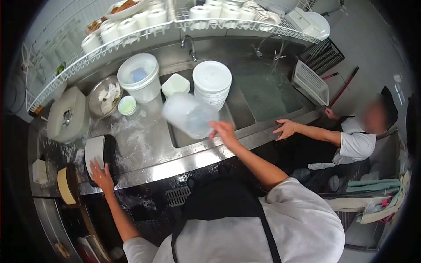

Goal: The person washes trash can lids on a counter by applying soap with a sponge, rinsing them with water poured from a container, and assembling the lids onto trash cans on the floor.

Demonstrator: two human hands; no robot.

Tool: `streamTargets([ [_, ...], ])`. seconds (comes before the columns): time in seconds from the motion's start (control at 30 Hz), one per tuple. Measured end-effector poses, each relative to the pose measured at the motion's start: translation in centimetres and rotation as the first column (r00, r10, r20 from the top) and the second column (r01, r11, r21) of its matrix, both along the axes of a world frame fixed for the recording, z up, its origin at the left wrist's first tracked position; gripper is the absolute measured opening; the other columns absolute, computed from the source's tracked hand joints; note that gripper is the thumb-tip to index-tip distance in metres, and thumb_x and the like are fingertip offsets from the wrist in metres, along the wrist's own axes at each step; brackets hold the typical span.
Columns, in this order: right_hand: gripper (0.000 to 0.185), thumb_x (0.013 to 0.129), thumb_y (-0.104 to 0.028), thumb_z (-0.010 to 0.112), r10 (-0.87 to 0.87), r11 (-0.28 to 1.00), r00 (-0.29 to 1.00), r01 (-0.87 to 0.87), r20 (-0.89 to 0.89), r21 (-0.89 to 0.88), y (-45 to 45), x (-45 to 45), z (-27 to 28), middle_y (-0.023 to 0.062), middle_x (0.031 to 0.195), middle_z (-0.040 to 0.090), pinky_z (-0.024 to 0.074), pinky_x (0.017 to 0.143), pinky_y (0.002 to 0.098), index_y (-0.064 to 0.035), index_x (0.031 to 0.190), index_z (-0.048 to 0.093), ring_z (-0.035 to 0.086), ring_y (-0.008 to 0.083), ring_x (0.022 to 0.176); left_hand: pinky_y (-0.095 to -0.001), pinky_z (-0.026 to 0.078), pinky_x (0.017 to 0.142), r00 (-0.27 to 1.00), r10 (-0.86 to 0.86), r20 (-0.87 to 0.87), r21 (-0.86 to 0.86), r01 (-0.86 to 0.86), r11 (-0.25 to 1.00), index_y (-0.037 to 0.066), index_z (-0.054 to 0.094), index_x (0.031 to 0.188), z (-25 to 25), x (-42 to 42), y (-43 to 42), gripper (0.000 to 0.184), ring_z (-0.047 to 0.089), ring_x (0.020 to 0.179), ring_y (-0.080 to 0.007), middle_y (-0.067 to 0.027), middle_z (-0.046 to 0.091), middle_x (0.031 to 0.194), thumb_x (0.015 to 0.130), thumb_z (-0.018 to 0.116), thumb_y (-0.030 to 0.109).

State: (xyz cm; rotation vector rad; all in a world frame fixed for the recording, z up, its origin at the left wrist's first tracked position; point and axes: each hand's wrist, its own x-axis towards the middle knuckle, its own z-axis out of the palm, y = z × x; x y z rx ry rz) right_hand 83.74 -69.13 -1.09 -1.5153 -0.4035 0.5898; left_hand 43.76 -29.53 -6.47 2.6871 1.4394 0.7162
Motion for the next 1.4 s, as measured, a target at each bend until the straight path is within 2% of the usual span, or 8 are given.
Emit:
streamTargets([
  [0.27,0.048,0.1,-0.037,0.045,-0.071,0.797,0.81,0.397,0.582,-0.455,-15.6,15.3,-2.4,0.0078,0.065,0.067,0.0459,0.062,0.0403,-0.0029,0.075,0.068,0.062,0.0202,0.061,-0.0463,0.038,0.109,0.931,0.259,0.258,0.009,-0.271,0.963,-0.002,0.06,0.13,-4.9,-9.6,-15.4,0.04,0.052,0.126,-0.0402,-0.0252,0.055,0.135,0.1,0.057,0.025],
  [0.47,0.036,0.098,-0.035,0.061,-0.252,0.789,0.953,0.303,0.17,-0.535,-20.9,27.6,-9.4,0.0073,0.073,0.068,0.0479,0.047,0.0276,-0.0024,0.086,0.071,0.063,0.0137,0.058,-0.0406,0.048,0.098,0.802,0.589,-0.096,-0.337,-0.584,0.739,0.007,0.069,0.113,-7.2,-16.8,-31.3,0.027,0.061,0.116,-0.0333,-0.0139,0.064,0.123,0.093,0.062,0.024],
  [0.53,0.033,0.09,-0.036,0.072,0.353,0.527,0.681,0.422,0.641,-0.738,-21.9,28.7,-9.1,0.0125,0.071,0.07,0.0538,0.058,0.0406,-0.0052,0.08,0.076,0.065,0.0239,0.058,-0.0416,0.05,0.095,0.671,0.704,-0.233,-0.373,-0.73,0.572,0.009,0.071,0.11,-6.3,-19.6,-37.6,0.026,0.063,0.112,-0.0334,-0.0143,0.066,0.119,0.091,0.063,0.025],
  [0.7,0.02,0.086,-0.024,0.075,0.444,0.648,0.137,0.634,0.886,-0.423,-17.6,25.0,-4.3,0.012,0.099,0.072,0.0534,0.079,0.0445,-0.007,0.097,0.075,0.068,0.0337,0.089,-0.0454,0.054,0.085,0.366,0.882,-0.299,-0.436,-0.874,0.215,0.013,0.076,0.102,-4.4,-25.6,-48.6,0.024,0.069,0.098,-0.0354,-0.0157,0.073,0.104,0.088,0.064,0.029],
  [0.87,0.015,0.089,-0.01,0.068,0.365,0.91,0.38,0.047,0.85,-0.412,-6.3,14.2,-4.4,0.014,0.101,0.071,0.0535,0.082,0.0399,0.0009,0.1,0.07,0.068,0.0316,0.091,-0.0463,0.054,0.081,0.259,0.961,-0.093,-0.459,-0.868,0.189,0.013,0.076,0.1,-7.9,-32.9,-53.0,0.03,0.07,0.095,-0.0363,-0.0182,0.073,0.096,0.091,0.063,0.038],
  [1.13,0.021,0.094,-0.015,0.065,0.716,0.622,0.333,-0.703,0.613,-0.345,2.6,-9.6,-4.6,0.0138,0.102,0.073,0.0552,0.079,0.0341,-0.0014,0.108,0.071,0.07,0.0237,0.086,-0.0531,0.049,0.073,0.481,0.876,-0.016,-0.583,-0.716,0.383,-0.002,0.071,0.085,-18.3,-33.9,-56.4,0.046,0.067,0.08,-0.041,-0.0252,0.069,0.081,0.093,0.054,0.039],
  [1.2,0.021,0.097,-0.021,0.064,0.816,0.576,0.553,-0.751,0.168,-0.322,0.5,-10.1,-6.5,0.0112,0.092,0.073,0.0551,0.077,0.0355,-0.0019,0.104,0.071,0.069,0.0215,0.082,-0.0494,0.05,0.069,0.615,0.781,-0.108,-0.745,-0.57,0.346,0.0,0.071,0.086,-23.0,-34.8,-54.3,0.045,0.066,0.073,-0.0319,-0.0201,0.069,0.078,0.095,0.052,0.039],
  [1.4,0.034,0.096,-0.038,0.063,0.493,0.798,0.866,-0.414,0.079,-0.439,-17.7,-6.8,-13.6,0.0107,0.088,0.074,0.0557,0.073,0.0383,-0.006,0.098,0.073,0.071,0.0244,0.077,-0.0452,0.05,0.064,0.869,0.493,-0.046,-0.932,-0.216,0.292,0.002,0.07,0.09,-24.4,-21.7,-40.2,0.039,0.065,0.07,-0.0281,-0.016,0.068,0.077,0.095,0.055,0.037],
])
